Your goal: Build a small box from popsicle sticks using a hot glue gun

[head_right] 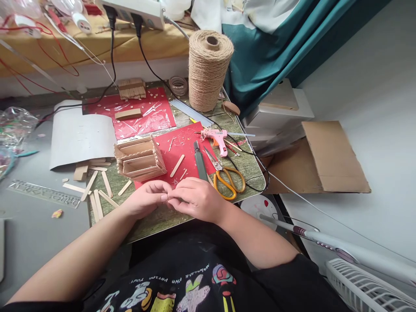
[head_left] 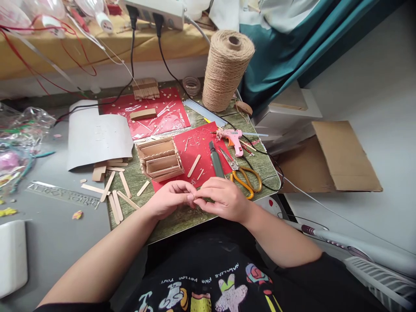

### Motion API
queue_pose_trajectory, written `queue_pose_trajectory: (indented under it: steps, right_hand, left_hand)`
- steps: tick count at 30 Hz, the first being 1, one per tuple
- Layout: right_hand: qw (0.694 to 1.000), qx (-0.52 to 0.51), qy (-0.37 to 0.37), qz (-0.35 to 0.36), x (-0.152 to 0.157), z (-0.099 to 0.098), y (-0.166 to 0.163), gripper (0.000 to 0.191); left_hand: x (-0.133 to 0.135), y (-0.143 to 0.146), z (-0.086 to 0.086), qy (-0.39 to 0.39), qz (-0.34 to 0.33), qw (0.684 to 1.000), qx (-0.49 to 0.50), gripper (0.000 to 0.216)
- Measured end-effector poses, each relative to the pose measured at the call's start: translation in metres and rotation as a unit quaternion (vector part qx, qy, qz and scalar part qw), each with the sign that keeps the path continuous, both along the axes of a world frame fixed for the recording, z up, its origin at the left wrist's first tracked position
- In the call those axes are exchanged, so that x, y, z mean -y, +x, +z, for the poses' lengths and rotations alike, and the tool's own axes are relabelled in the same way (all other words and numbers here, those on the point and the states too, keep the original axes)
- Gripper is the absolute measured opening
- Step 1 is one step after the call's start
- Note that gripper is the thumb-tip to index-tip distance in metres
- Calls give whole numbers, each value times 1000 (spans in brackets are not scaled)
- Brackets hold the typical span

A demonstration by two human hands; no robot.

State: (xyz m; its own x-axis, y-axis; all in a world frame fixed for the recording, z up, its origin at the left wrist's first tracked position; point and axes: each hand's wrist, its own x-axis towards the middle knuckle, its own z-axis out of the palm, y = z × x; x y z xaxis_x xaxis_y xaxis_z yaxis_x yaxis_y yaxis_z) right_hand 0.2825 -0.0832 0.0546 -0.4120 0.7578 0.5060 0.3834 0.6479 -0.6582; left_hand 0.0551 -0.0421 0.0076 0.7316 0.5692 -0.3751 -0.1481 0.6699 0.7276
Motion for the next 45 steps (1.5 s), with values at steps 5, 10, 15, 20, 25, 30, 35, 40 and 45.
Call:
queue_pose_trajectory:
  steps: [5,10,15,20,25,30,35,40,45]
  right_hand:
    - [1000,-4,2,1,-1,-1,0,12]
    - [1000,-21,-17,11,-1,-2,-1,10]
    - [999,-30,-18,10,0,-4,-1,12]
    - [999,-39,-21,17,1,-2,0,9]
    - [997,-49,-58,16,0,0,3,7]
    - [999,-2,-35,35,-4,3,8,7]
    - [999,34,7,31,0,3,6,7]
    - [999,34,-6,7,-4,1,11,9]
    - [985,167,-21,-25,-26,-5,30,15]
  left_hand:
    - [3,3,2,-7,1,1000,16,32]
    - [4,4,4,-6,4,999,34,25]
    - [4,4,5,-8,0,999,42,25]
    - [4,4,5,-10,7,999,40,24]
    - [1,3,3,4,3,1000,20,25]
    - [-1,0,-2,31,-10,999,-29,25]
    - [3,3,-3,30,-19,999,-21,26]
    - [3,2,7,55,-17,997,-44,35]
    - [-1,-9,18,459,-21,877,-139,33]
